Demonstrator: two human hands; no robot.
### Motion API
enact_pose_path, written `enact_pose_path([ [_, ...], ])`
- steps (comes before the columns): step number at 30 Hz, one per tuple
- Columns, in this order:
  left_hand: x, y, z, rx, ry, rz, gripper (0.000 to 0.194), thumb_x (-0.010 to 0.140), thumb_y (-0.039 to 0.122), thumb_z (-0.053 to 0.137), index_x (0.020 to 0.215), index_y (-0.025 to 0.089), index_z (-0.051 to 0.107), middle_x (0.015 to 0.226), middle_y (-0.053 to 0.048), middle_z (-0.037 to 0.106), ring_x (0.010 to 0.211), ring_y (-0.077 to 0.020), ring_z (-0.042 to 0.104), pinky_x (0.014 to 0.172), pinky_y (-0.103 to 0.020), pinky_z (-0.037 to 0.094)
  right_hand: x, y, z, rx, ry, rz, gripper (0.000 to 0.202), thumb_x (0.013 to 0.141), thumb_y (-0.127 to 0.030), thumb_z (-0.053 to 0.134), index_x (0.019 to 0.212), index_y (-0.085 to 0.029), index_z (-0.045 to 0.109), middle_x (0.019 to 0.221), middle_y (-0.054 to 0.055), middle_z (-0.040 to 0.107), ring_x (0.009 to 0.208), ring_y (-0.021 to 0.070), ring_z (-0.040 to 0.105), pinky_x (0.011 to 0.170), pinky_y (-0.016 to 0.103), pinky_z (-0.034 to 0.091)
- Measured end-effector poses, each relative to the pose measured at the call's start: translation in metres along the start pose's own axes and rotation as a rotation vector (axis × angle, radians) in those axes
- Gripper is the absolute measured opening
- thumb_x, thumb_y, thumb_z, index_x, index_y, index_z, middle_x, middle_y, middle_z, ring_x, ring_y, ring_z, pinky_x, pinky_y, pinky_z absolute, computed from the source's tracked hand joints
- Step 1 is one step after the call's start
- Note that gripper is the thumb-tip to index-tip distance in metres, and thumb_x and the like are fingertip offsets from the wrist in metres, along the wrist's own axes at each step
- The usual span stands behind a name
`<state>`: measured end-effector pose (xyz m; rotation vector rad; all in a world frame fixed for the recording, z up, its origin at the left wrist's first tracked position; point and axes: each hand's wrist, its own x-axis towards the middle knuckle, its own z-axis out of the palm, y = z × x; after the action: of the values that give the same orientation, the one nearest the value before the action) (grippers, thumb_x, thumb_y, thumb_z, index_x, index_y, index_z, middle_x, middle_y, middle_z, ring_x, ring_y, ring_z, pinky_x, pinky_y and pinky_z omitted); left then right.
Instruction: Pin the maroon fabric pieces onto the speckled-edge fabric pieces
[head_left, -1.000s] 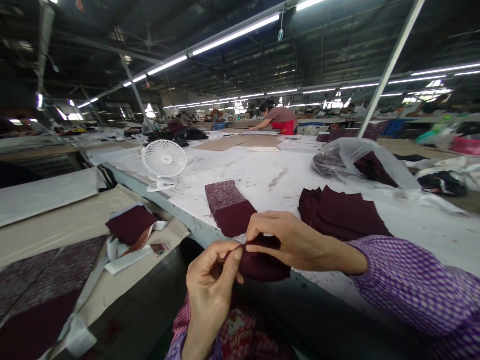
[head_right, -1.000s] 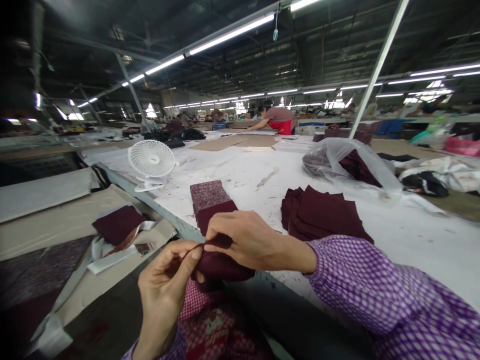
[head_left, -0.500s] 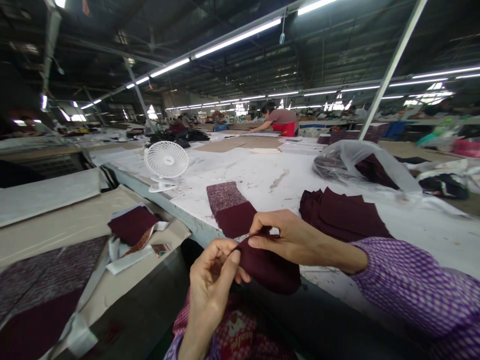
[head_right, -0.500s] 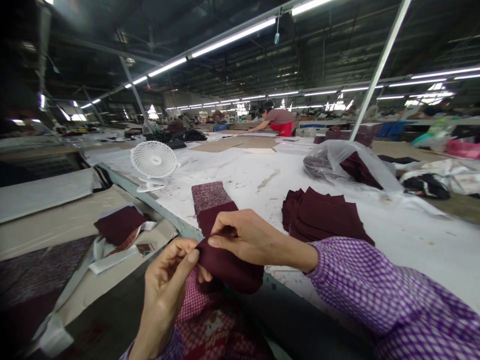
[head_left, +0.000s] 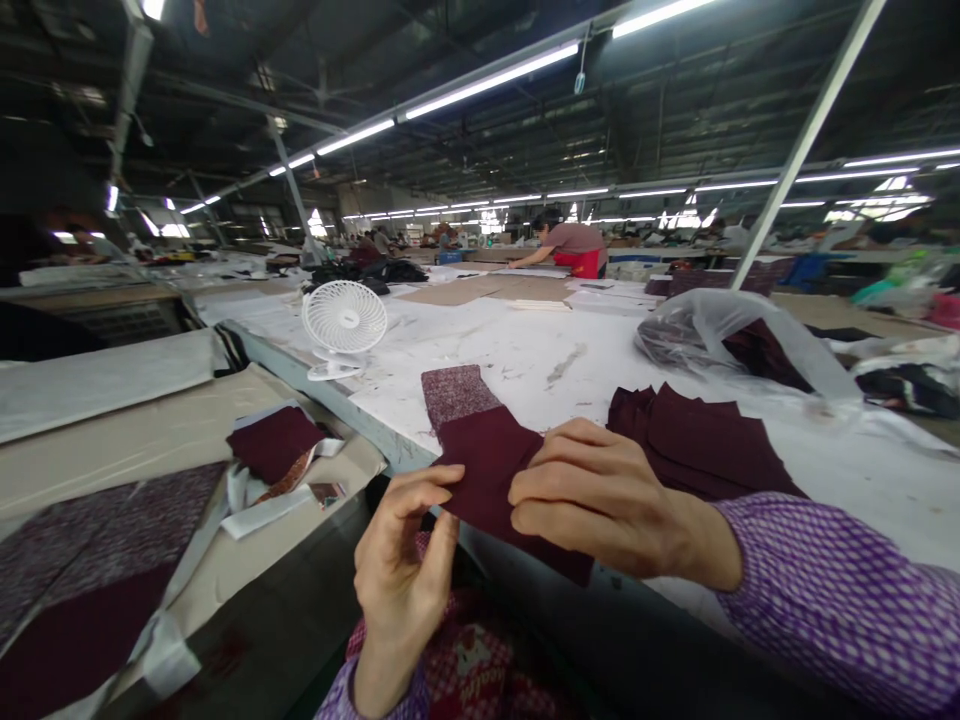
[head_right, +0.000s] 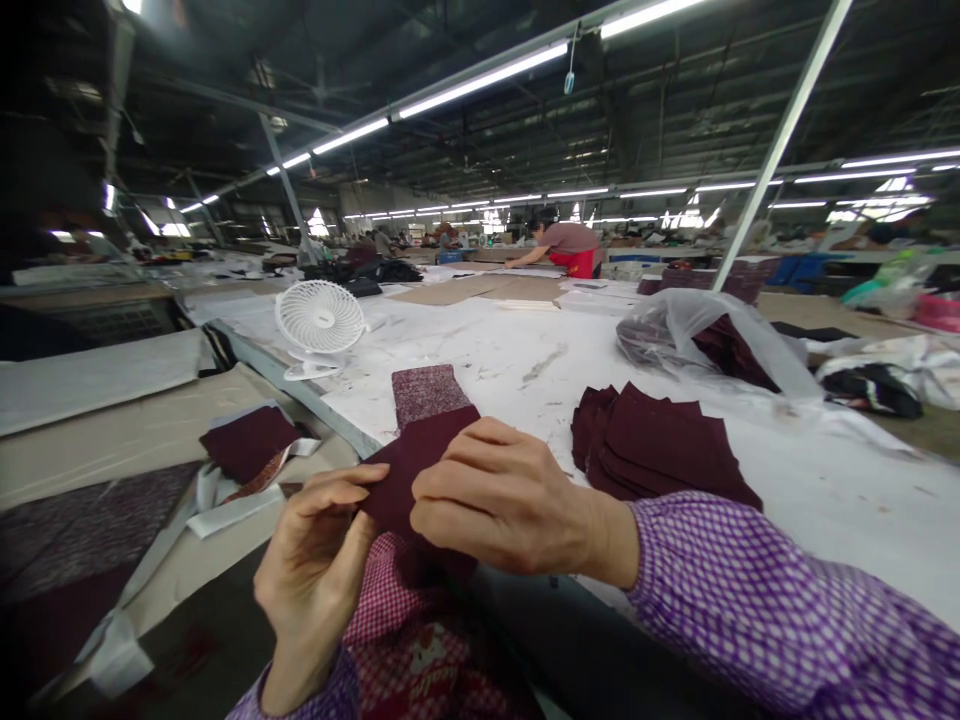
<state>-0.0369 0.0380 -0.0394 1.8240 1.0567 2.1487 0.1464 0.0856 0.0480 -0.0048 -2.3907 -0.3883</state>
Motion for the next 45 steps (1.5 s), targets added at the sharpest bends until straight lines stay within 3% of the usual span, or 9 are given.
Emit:
enact_pose_path([
  [10, 0.004, 0.003, 0.003, -0.047, 0.117, 0.103, 0.028, 0.078, -0.002, 0.057, 0.096, 0.018, 0.053, 0.106, -0.008, 0.064, 0.100, -0.0186, 0.061, 0.079, -0.031, 0.053, 0.000, 0.001, 0.001, -0.070, 0.006, -0.042, 0.018, 0.090, -0.010, 0.042, 0.089, -0.016, 0.058, 0.089, 0.005, 0.067, 0.083, 0.0155, 0.057, 0.074, 0.031, 0.045],
  [16, 0.004, -0.002, 0.000, 0.045, 0.029, 0.190, 0.040, 0.077, 0.002, 0.063, 0.112, 0.020, 0.057, 0.111, -0.008, 0.061, 0.102, -0.0221, 0.059, 0.082, -0.039, 0.052, 0.000, 0.000, 0.002, -0.115, 0.015, -0.060, 0.018, 0.090, -0.010, 0.043, 0.086, -0.015, 0.059, 0.088, 0.004, 0.067, 0.081, 0.0148, 0.058, 0.074, 0.031, 0.045],
  [20, 0.004, 0.004, -0.004, 0.215, -0.026, 0.258, 0.031, 0.077, 0.007, 0.066, 0.103, 0.025, 0.066, 0.103, -0.004, 0.059, 0.094, -0.0179, 0.058, 0.076, -0.033, 0.050, -0.002, 0.003, 0.005, -0.063, -0.007, -0.041, 0.017, 0.091, -0.010, 0.042, 0.089, -0.016, 0.058, 0.090, 0.004, 0.067, 0.082, 0.0136, 0.057, 0.075, 0.030, 0.045],
  [23, 0.005, 0.007, -0.009, 0.277, -0.019, 0.198, 0.023, 0.078, 0.007, 0.065, 0.093, 0.024, 0.068, 0.094, -0.002, 0.058, 0.087, -0.0155, 0.056, 0.072, -0.031, 0.046, -0.003, 0.011, 0.005, 0.095, -0.004, 0.030, 0.009, 0.092, -0.022, 0.048, 0.095, -0.016, 0.054, 0.091, 0.006, 0.065, 0.085, 0.0138, 0.057, 0.076, 0.030, 0.046],
  [26, 0.007, 0.004, -0.011, 0.353, -0.009, 0.119, 0.015, 0.079, 0.009, 0.064, 0.086, 0.022, 0.066, 0.085, -0.001, 0.058, 0.081, -0.0150, 0.054, 0.072, -0.031, 0.043, -0.002, 0.018, 0.004, 0.195, 0.020, 0.151, 0.035, 0.086, -0.041, 0.059, 0.105, -0.013, 0.051, 0.098, 0.011, 0.063, 0.094, 0.0164, 0.057, 0.081, 0.031, 0.047],
  [33, 0.002, -0.003, 0.001, 0.476, -0.168, 0.229, 0.006, 0.081, 0.015, 0.062, 0.080, 0.020, 0.062, 0.077, -0.001, 0.058, 0.075, -0.0166, 0.051, 0.071, -0.032, 0.038, -0.004, 0.002, 0.016, 0.027, -0.304, 0.231, 0.041, 0.091, -0.053, 0.044, 0.101, -0.016, 0.058, 0.089, 0.005, 0.063, 0.082, 0.0150, 0.054, 0.074, 0.029, 0.041],
  [36, 0.000, -0.010, 0.005, 0.494, -0.205, 0.264, 0.003, 0.081, 0.018, 0.061, 0.079, 0.021, 0.061, 0.076, -0.001, 0.060, 0.073, -0.0175, 0.051, 0.071, -0.033, 0.037, -0.007, 0.000, 0.022, -0.041, -0.364, 0.264, 0.050, 0.089, -0.059, 0.042, 0.105, -0.015, 0.058, 0.090, 0.005, 0.062, 0.081, 0.0163, 0.052, 0.073, 0.031, 0.039],
  [41, -0.003, -0.022, 0.007, 0.498, -0.285, 0.288, 0.005, 0.082, 0.025, 0.060, 0.078, 0.022, 0.060, 0.074, 0.000, 0.060, 0.072, -0.0180, 0.052, 0.070, -0.031, 0.036, -0.009, 0.004, 0.018, -0.025, -0.486, 0.240, 0.032, 0.096, -0.039, 0.041, 0.104, -0.015, 0.061, 0.089, 0.003, 0.061, 0.078, 0.0142, 0.052, 0.073, 0.028, 0.039],
  [45, -0.006, -0.027, 0.005, 0.456, -0.329, 0.261, 0.009, 0.083, 0.031, 0.059, 0.080, 0.022, 0.060, 0.075, 0.000, 0.060, 0.075, -0.0174, 0.053, 0.071, -0.030, 0.037, -0.008, 0.009, 0.010, 0.076, -0.563, 0.253, 0.030, 0.094, -0.036, 0.046, 0.105, -0.014, 0.063, 0.089, 0.004, 0.062, 0.081, 0.0136, 0.054, 0.074, 0.025, 0.040],
])
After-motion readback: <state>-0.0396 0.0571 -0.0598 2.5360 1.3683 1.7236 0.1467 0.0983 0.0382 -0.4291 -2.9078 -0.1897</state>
